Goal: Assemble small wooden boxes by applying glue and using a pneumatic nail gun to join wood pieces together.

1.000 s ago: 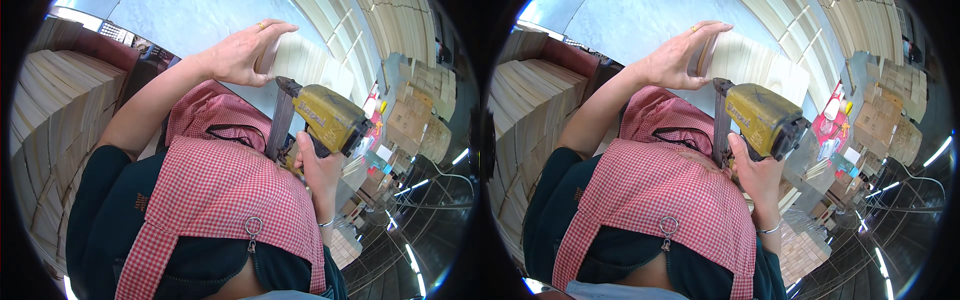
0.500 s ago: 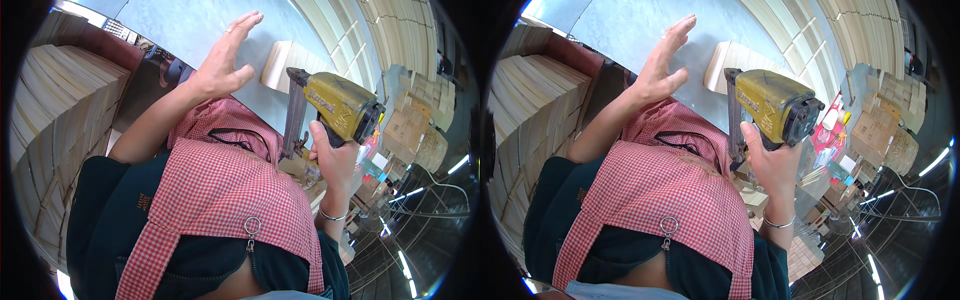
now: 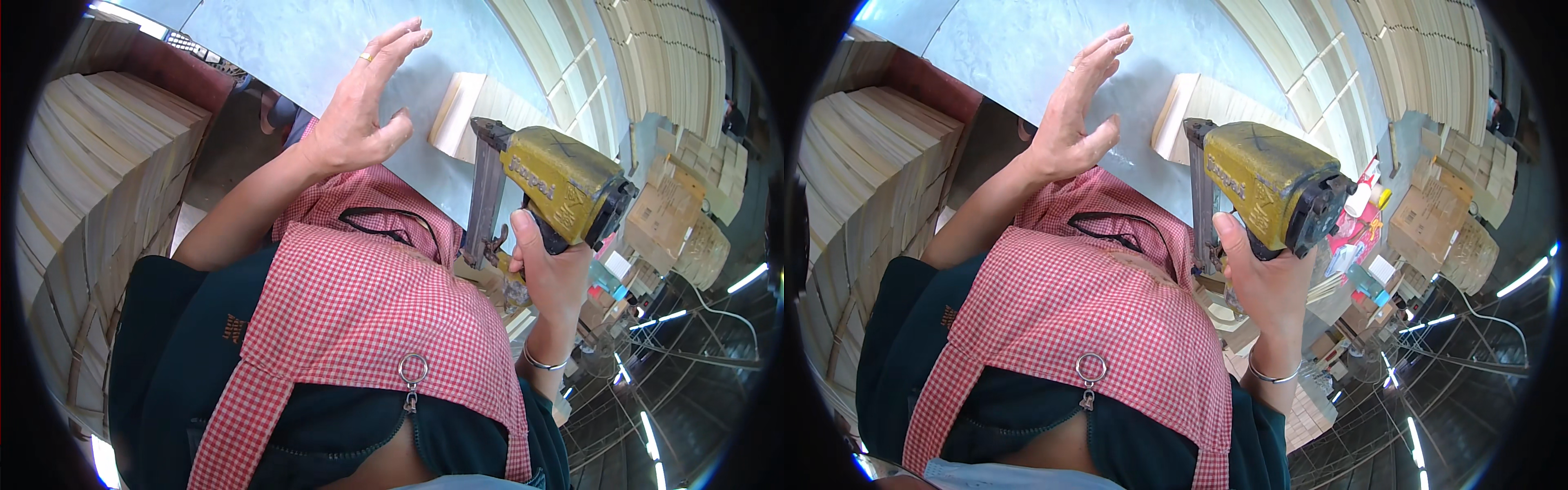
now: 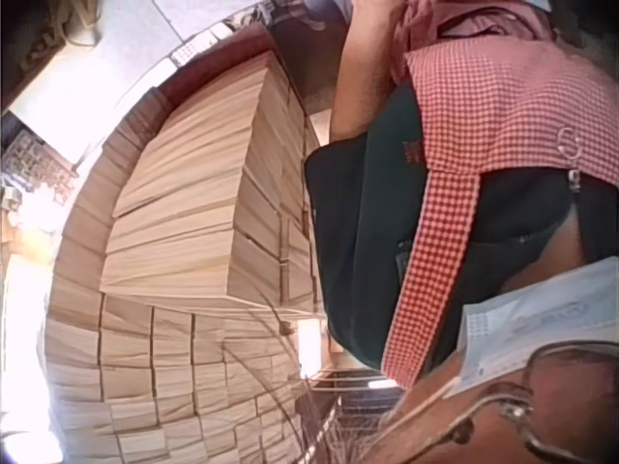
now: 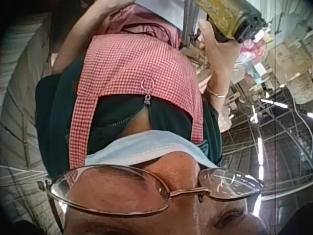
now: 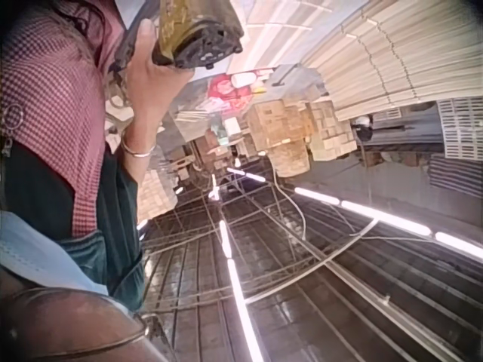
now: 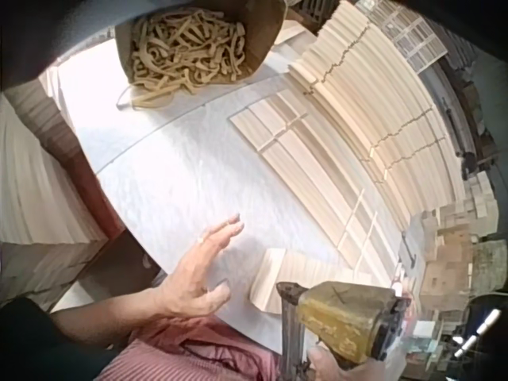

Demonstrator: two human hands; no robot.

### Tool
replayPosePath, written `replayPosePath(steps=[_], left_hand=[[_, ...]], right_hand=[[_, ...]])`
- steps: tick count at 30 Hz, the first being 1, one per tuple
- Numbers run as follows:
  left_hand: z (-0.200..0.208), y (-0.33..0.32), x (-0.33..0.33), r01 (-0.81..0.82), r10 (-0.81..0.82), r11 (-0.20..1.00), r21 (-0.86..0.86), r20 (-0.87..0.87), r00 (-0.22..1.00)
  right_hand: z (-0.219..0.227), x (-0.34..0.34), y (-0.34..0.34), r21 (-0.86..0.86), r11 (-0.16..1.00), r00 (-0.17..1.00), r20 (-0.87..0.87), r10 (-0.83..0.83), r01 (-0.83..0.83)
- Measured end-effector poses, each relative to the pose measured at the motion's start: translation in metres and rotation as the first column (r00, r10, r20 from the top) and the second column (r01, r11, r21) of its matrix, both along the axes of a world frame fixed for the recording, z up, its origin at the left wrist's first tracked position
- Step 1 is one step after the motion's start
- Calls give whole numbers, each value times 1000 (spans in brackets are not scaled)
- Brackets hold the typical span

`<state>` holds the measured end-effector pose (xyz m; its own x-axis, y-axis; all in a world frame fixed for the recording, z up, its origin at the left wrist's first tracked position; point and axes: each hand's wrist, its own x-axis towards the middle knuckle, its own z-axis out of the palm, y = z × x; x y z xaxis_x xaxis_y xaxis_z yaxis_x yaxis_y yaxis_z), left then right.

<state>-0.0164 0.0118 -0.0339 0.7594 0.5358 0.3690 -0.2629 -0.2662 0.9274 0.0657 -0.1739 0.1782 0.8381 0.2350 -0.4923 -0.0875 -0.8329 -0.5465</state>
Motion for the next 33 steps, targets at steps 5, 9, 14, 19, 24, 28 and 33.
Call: replayPosePath(steps=[5, 9, 14, 19, 24, 28, 33], left_hand=[[-2, 0, 1, -9, 9, 1000, -10, 20, 1000], [-3, 0, 2, -5, 6, 1000, -26, 35, 999], [-1, 0, 2, -34, 36, 999, -36, 67, 997], [12, -11, 10, -99, 98, 995, 33, 10, 995], [16, -31, 22, -132, 159, 981, 143, -201, 967], [13, -30, 22, -106, 137, 983, 149, -218, 966], [11, -29, 22, -100, 134, 983, 157, -226, 965]], right_hand=[[-1, 2, -2, 16, 999, 999, 11, 48, -48], [-6, 3, -4, 68, 987, 984, 116, 135, -143], [7, 16, 6, -41, 974, 973, 54, 224, -222], [14, 30, 14, -74, 958, 959, 34, 281, -278], [12, 47, 21, -149, 986, 992, 93, 88, -73], [5, 58, 19, -43, 994, 991, 86, 106, -102], [6, 63, 22, -69, 989, 989, 63, 134, -130]])
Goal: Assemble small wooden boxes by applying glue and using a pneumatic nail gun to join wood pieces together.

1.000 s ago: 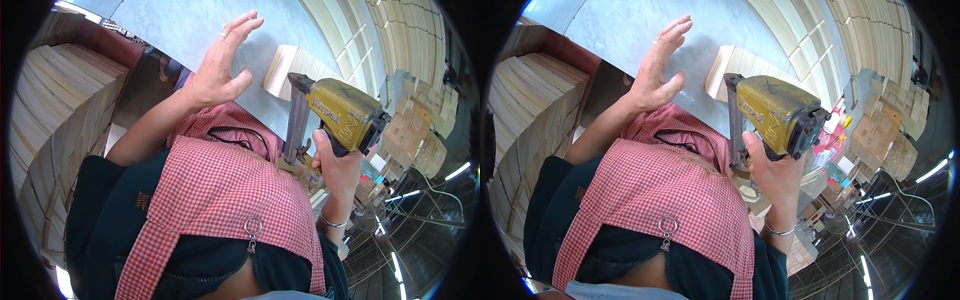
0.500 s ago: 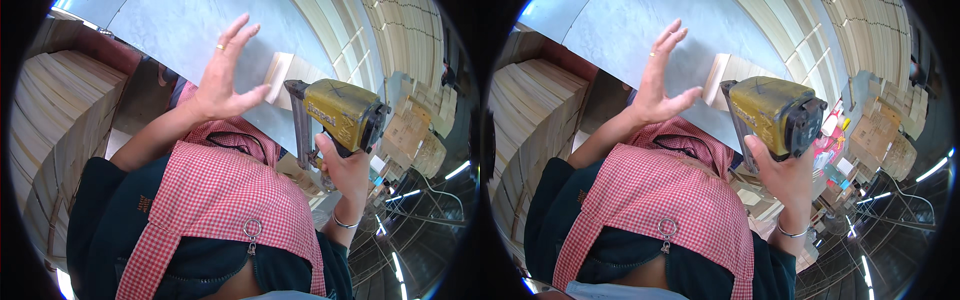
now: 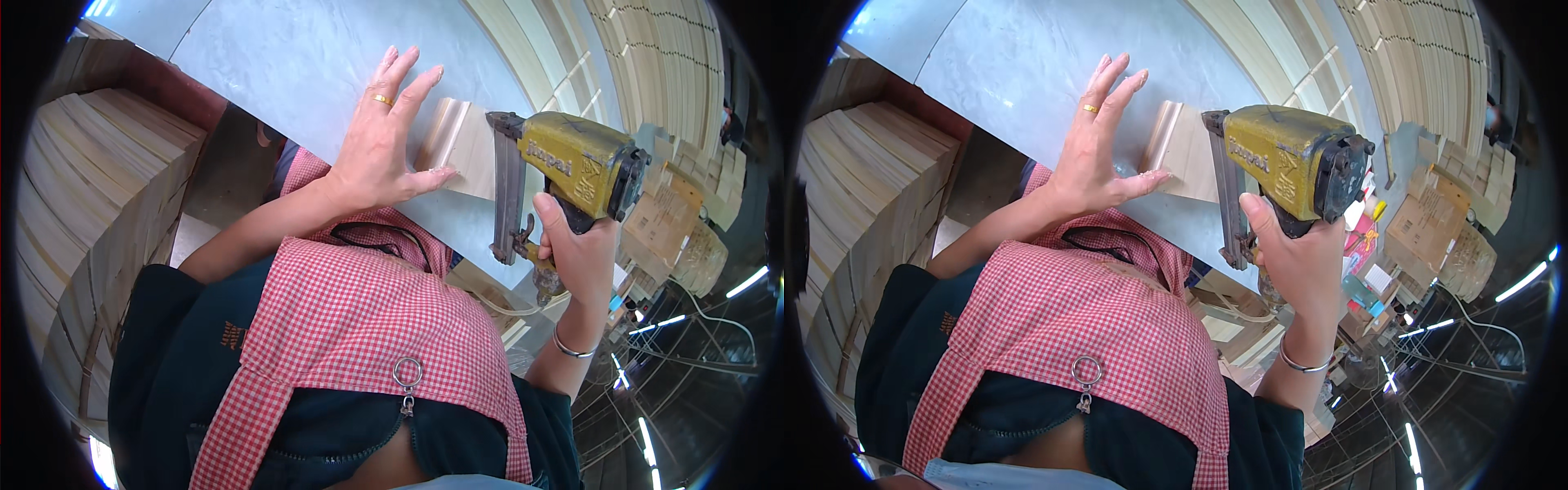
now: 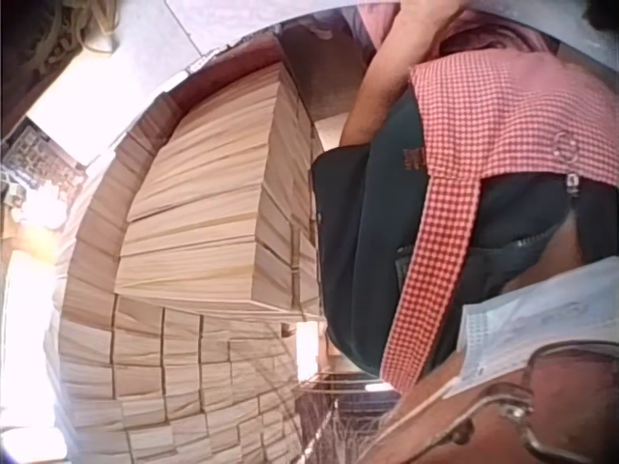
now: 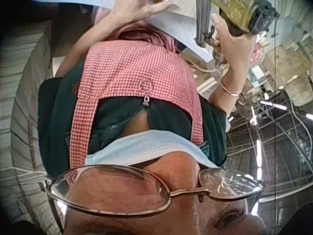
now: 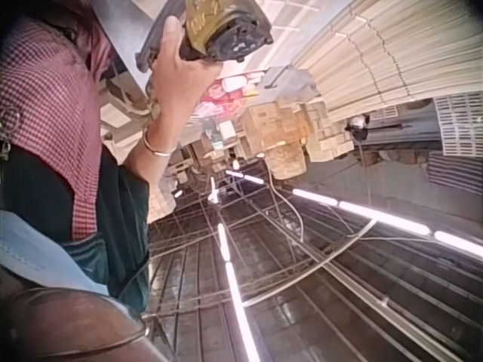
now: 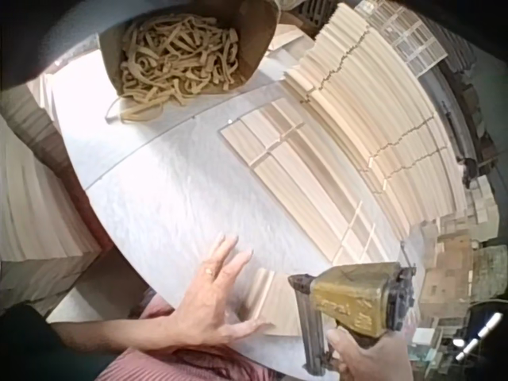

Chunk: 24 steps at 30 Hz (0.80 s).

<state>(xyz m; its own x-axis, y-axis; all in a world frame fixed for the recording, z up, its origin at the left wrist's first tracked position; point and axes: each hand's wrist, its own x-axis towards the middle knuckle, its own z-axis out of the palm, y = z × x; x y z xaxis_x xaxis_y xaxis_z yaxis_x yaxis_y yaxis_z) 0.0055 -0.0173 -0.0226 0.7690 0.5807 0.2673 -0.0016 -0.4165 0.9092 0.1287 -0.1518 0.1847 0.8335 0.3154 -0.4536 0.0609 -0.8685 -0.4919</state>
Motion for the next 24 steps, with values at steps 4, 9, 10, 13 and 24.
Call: replayPosePath(steps=[4, 9, 10, 13, 24], left_hand=[[1, 0, 0, -1, 1, 1000, 15, -15, 1000], [7, 3, -1, -12, 12, 993, 116, -4, 1000], [9, 4, 0, -14, 14, 989, 145, 3, 1000], [39, 4, 17, 185, -172, 935, 301, -69, 983], [54, -34, 87, 485, -340, 661, 573, -348, 874]], right_hand=[[2, 5, 3, -25, 999, 999, -9, 43, -43], [5, 5, -10, 16, 1000, 995, 99, -26, 24], [5, 6, -13, 33, 998, 989, 136, -56, 52], [9, 24, -47, 42, 991, 983, 131, -129, 124], [4, 34, -77, 67, 993, 990, 93, -103, 97]])
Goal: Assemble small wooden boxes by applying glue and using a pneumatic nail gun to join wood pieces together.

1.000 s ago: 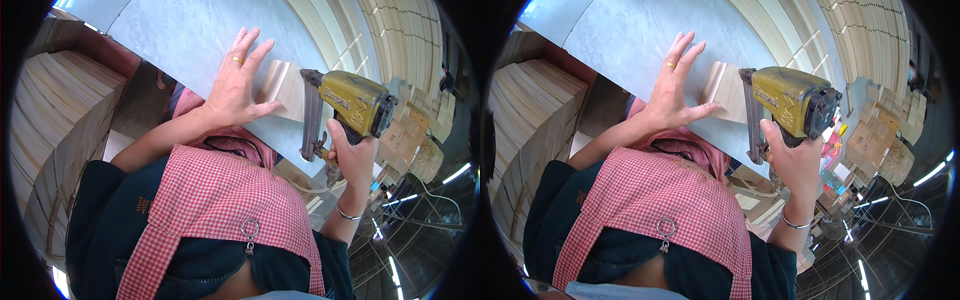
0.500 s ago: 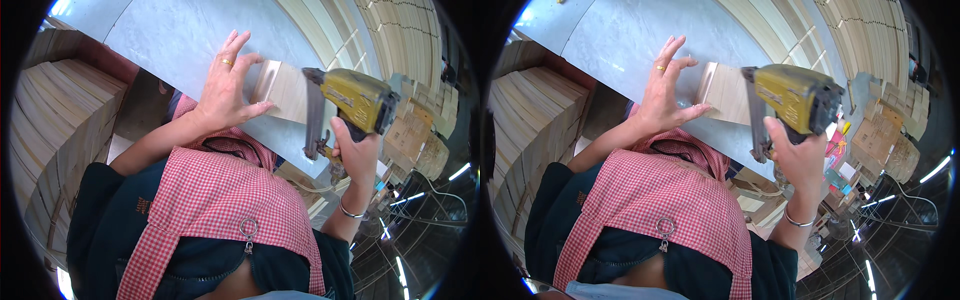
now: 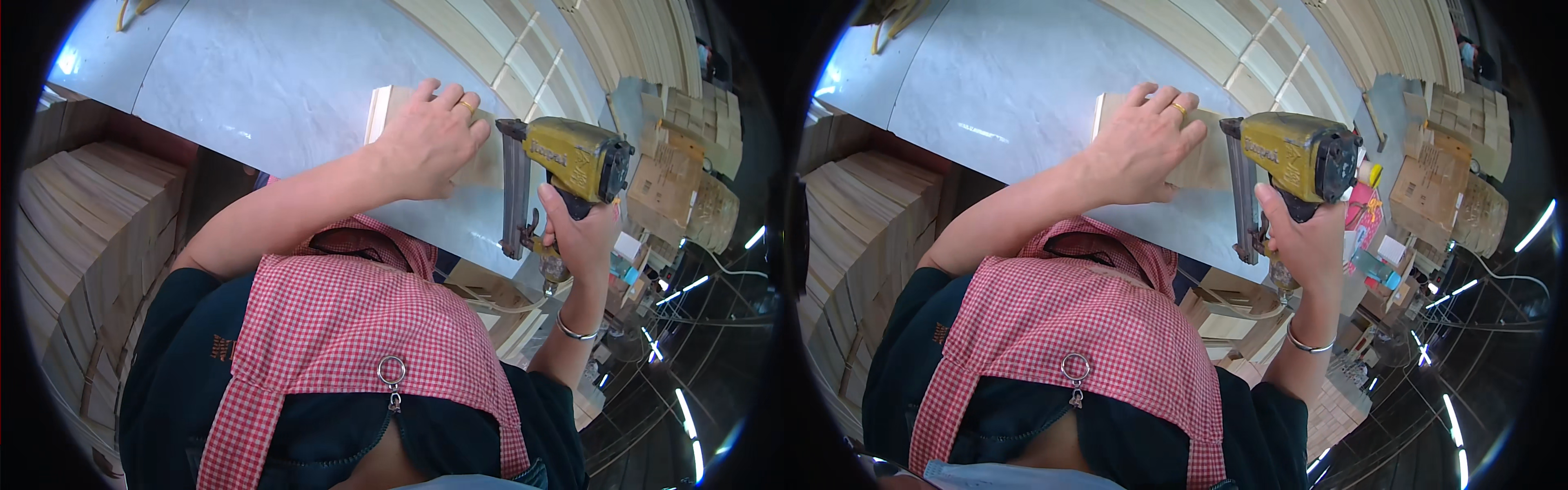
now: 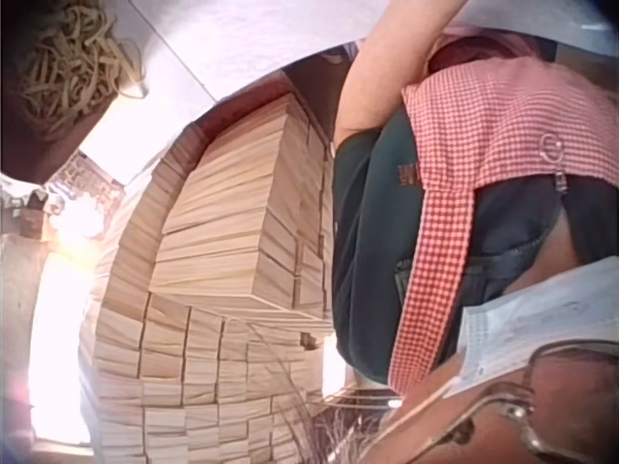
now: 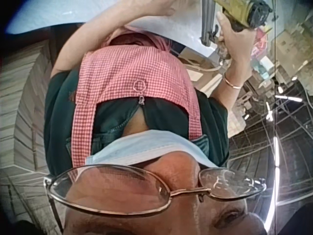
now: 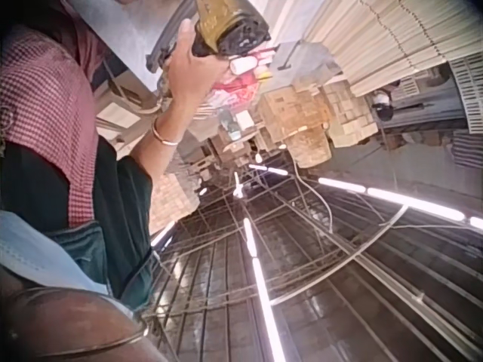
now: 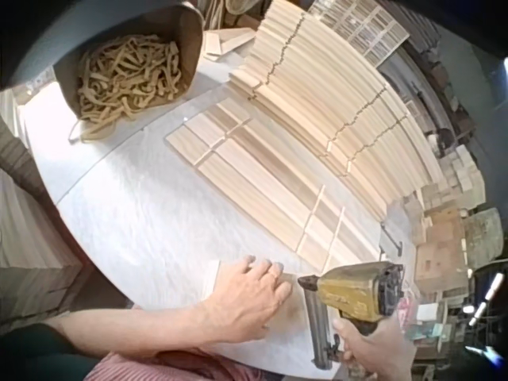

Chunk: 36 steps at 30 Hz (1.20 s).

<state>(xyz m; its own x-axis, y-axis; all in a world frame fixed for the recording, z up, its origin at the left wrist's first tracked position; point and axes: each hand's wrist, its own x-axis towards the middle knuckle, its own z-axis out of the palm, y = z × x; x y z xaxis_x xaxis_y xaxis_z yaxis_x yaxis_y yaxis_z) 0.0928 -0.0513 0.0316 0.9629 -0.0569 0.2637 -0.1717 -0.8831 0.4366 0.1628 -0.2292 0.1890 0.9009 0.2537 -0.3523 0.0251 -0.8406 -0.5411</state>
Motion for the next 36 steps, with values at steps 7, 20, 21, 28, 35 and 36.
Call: replayPosePath(steps=[7, 20, 21, 28, 35, 36], left_hand=[[7, 2, 6, 25, -30, 999, -48, -101, 994], [4, 2, 5, 16, -17, 999, -38, -23, 1000], [4, 2, 5, 14, -14, 999, -31, -7, 1000], [-3, 4, 1, 50, -50, 999, 5, 30, 998], [15, 36, -24, 10, -31, 934, -358, -54, 998], [19, 46, -34, -30, 3, 883, -469, -57, 998]], right_hand=[[-9, 11, -6, 55, 998, 999, -33, 36, -34], [-11, 9, -2, 31, 999, 996, -90, -24, 27], [-10, 8, -2, 36, 998, 994, -98, -39, 43], [-12, 4, -35, 70, 990, 991, 42, -126, 123], [-58, 4, -183, 76, 947, 904, 280, -322, 313], [-78, 4, -219, 45, 961, 910, 312, -275, 275]])
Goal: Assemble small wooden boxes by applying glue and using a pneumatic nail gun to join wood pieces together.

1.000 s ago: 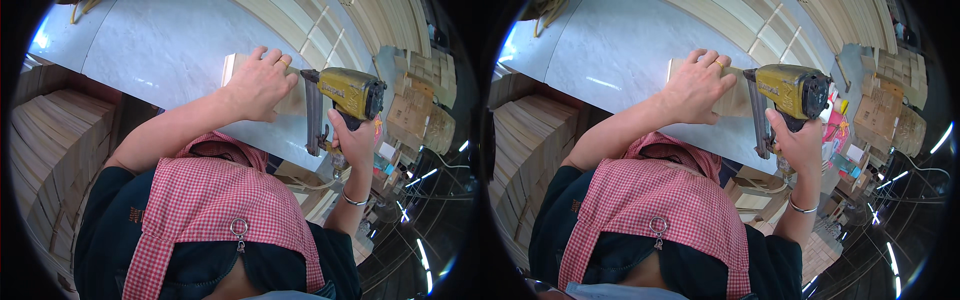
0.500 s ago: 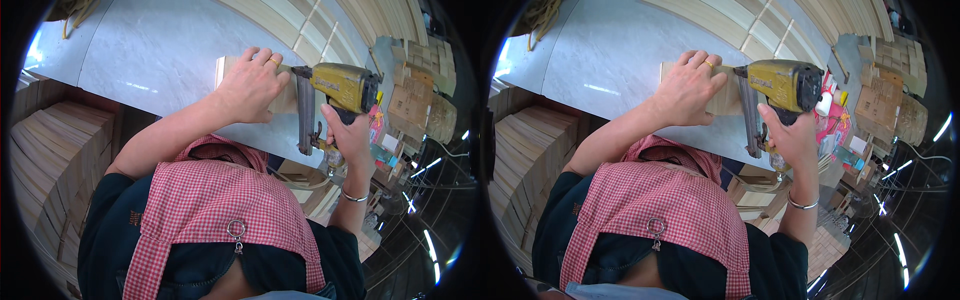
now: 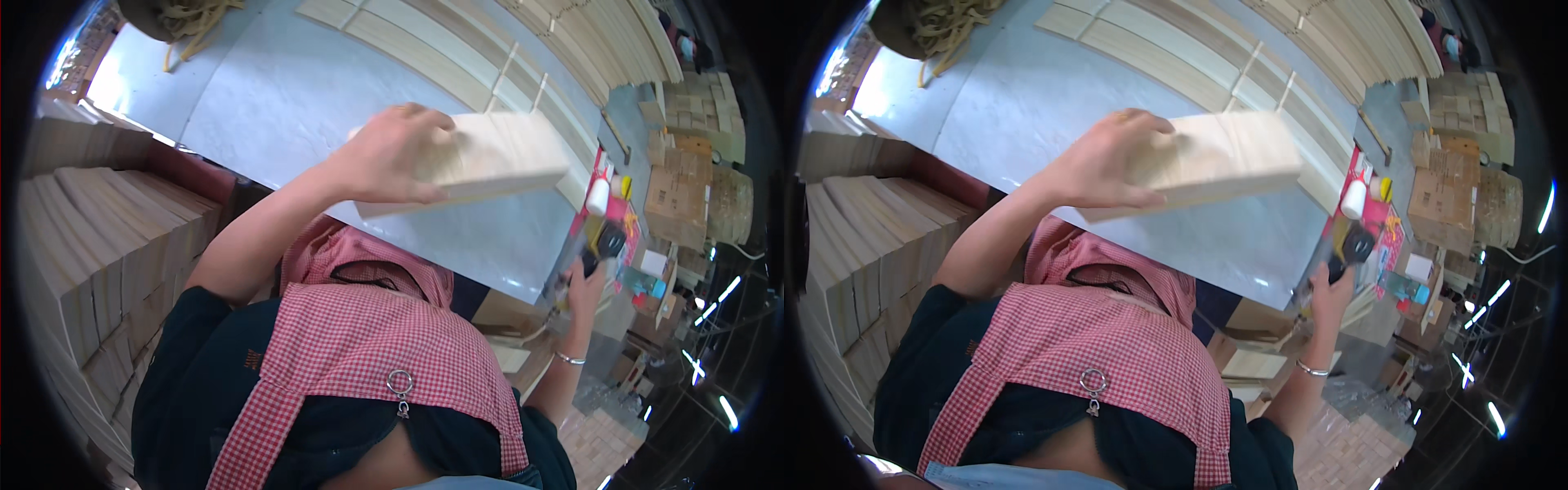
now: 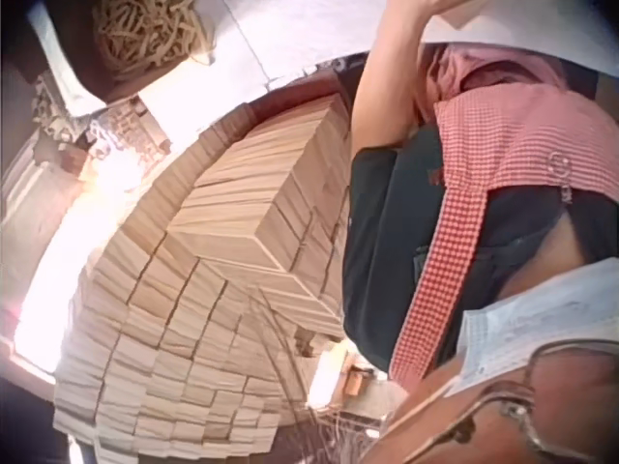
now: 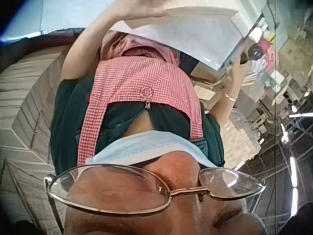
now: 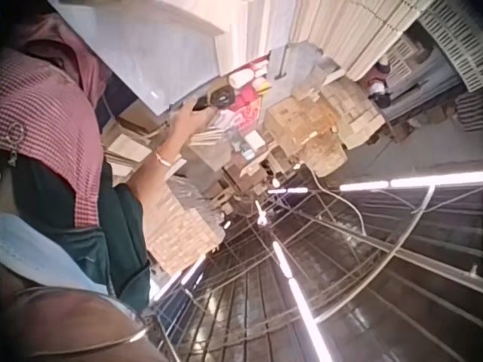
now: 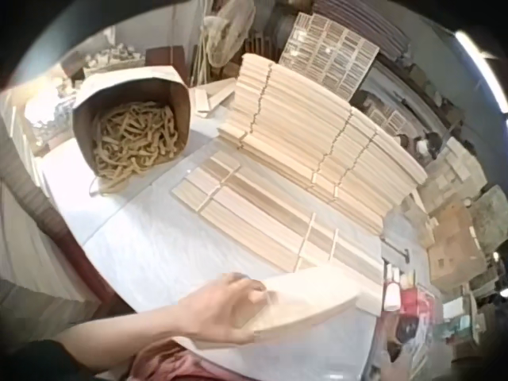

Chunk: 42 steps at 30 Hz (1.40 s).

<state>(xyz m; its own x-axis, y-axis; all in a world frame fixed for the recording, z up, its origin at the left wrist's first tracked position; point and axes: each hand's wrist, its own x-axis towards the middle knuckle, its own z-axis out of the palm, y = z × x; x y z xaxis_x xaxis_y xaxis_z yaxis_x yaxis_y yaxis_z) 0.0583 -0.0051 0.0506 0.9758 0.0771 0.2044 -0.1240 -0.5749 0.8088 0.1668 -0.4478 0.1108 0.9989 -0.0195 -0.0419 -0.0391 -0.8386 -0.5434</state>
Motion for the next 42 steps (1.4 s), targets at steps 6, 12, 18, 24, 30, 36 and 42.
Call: replayPosePath(steps=[6, 12, 18, 24, 30, 36, 42], left_hand=[[-6, 72, -95, -508, 160, 233, -829, -482, 861], [-43, 80, -159, -806, 815, 575, -142, 14, 579], [-9, -5, -151, -630, 602, 510, 586, 280, 748], [-16, -11, -130, -468, 666, 527, 710, -2, 746], [88, -35, -211, -823, 650, 214, 526, 552, 522], [186, -49, -364, -824, 374, -506, 257, 926, 59], [221, -101, -610, -182, 222, -964, 195, 964, -143]], right_hand=[[-97, -3, -150, -540, 841, 984, 168, 54, 46], [-97, 8, -149, -643, 738, 979, 110, -174, 203], [-111, 49, -107, -504, 816, 918, 390, -78, 283], [-156, 102, -24, -280, 953, 693, 665, 277, -113], [-148, 76, 110, 128, 834, 640, 706, 303, -537], [-192, 97, 170, 273, 658, 646, 634, 425, -702], [-247, 126, 228, 332, 581, 645, 586, 490, -743]])
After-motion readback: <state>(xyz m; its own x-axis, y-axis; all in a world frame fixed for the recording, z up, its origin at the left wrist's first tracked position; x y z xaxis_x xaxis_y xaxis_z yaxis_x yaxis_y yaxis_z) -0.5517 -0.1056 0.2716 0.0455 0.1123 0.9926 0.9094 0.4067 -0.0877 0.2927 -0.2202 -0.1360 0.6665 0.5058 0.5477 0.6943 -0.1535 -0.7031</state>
